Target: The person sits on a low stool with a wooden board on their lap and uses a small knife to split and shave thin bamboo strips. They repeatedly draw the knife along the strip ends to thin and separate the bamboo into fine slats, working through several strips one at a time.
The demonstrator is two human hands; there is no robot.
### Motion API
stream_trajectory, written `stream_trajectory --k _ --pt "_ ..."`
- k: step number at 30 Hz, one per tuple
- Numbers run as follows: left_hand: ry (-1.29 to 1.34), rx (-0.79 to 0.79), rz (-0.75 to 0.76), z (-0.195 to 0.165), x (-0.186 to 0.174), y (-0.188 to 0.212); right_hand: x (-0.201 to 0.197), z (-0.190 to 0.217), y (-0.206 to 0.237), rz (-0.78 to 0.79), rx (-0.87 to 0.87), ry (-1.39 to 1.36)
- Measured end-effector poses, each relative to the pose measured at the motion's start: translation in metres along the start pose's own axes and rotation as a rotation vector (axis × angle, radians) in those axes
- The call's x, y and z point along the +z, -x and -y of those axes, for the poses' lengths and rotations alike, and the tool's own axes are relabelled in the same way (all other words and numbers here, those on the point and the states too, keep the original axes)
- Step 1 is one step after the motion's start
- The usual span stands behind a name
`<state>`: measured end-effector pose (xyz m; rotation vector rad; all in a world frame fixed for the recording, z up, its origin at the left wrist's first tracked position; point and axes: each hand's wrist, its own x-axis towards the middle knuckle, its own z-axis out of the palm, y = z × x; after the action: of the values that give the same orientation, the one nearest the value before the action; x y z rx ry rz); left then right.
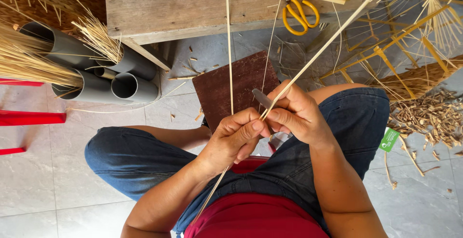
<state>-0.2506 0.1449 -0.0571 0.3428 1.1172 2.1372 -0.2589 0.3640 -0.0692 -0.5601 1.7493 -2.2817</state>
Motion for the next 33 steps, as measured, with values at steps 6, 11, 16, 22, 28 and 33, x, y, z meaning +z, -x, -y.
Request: stream_trajectory --k 6,11,16,22,28,33 --pt "0.126 -0.079 -0.010 0.002 -0.002 0.014 -0.005 -0.003 -0.002 0.017 -0.005 -0.015" --pt "0.106 -0.081 -0.013 0.007 -0.005 0.028 -0.009 0.003 -0.003 -0.051 -0.010 0.041" --pt "0.095 -0.092 -0.015 0.014 -0.010 0.047 -0.011 0.006 -0.005 -0.036 -0.058 0.052" --pt "-0.201 -0.153 -0.006 0.000 -0.017 0.046 -0.010 0.000 -0.006 -0.034 -0.009 0.041" --pt "-0.288 -0.062 -0.045 -0.014 -0.012 0.008 0.001 -0.004 -0.005 0.029 0.053 0.024" --pt "-0.145 0.101 -0.024 -0.001 -0.003 -0.010 -0.002 -0.004 -0.005 0.016 0.054 0.039"
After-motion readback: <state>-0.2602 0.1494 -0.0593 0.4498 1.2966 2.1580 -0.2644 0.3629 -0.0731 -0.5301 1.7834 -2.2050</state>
